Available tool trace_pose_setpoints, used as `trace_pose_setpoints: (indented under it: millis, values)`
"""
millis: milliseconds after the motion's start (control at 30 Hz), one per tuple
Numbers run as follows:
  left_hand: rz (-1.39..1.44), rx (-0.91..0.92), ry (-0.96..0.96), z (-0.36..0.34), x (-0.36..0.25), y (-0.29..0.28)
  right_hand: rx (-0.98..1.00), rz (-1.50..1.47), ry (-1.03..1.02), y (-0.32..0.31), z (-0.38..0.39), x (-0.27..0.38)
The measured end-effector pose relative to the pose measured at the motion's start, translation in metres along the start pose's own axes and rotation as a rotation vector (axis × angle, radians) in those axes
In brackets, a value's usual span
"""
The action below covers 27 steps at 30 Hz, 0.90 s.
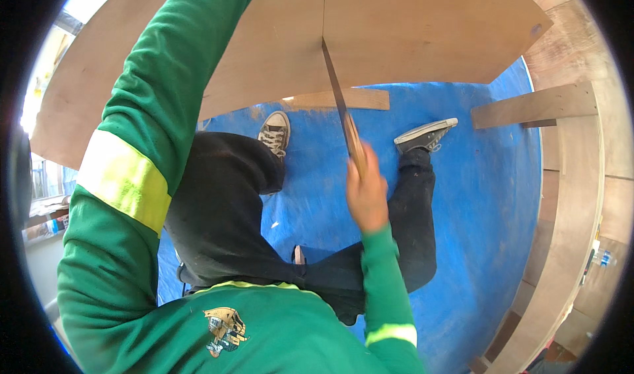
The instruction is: The person sits on a blue floor covering and uses a hand saw to cut a piece of plywood. After cutting, they stand, carry the cut piece across the room, and fit it into a curved wooden frame near a window.
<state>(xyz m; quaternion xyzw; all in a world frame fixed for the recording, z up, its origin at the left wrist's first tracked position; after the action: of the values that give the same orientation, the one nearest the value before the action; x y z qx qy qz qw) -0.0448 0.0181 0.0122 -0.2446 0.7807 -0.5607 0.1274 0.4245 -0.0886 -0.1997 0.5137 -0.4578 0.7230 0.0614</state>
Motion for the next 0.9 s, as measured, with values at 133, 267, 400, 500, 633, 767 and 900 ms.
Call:
trace_pose_setpoints:
  millis: [133,267,400,500,633,767,900]
  values:
    - [-0.010,0.016,-0.027,-0.003,-0.002,0.003,-0.020,0.068,-0.027,-0.034,0.070,-0.003]
    - [0.024,-0.041,-0.056,0.006,-0.007,-0.001,0.010,-0.027,-0.011,0.028,-0.034,-0.015]
    - [0.005,-0.029,-0.036,0.017,-0.011,-0.008,-0.112,-0.144,-0.179,0.096,-0.154,-0.012]
    - [0.000,-0.052,-0.003,0.021,-0.010,-0.010,-0.120,-0.119,-0.256,0.084,-0.150,-0.009]
    - [0.008,-0.053,0.001,0.014,-0.004,-0.005,0.020,-0.061,-0.048,0.022,-0.029,-0.011]
    - [0.015,-0.041,-0.012,0.003,-0.002,0.003,0.014,0.035,0.052,-0.029,0.074,-0.010]
    - [0.026,-0.121,-0.021,0.004,-0.004,0.006,-0.015,0.048,-0.078,0.014,0.006,-0.009]
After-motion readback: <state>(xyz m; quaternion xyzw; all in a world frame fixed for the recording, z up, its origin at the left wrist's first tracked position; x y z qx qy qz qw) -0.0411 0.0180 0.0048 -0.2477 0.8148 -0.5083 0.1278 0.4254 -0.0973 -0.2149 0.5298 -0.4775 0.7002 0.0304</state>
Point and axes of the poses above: each hand's wrist, its own z-axis away from the middle knuckle, its own y-axis out of the palm, x = y × z, the point moved 1 cm from there along -z, towards the middle knuckle, and after that the axes turned 5 degrees about y, right-handed, at the moved point
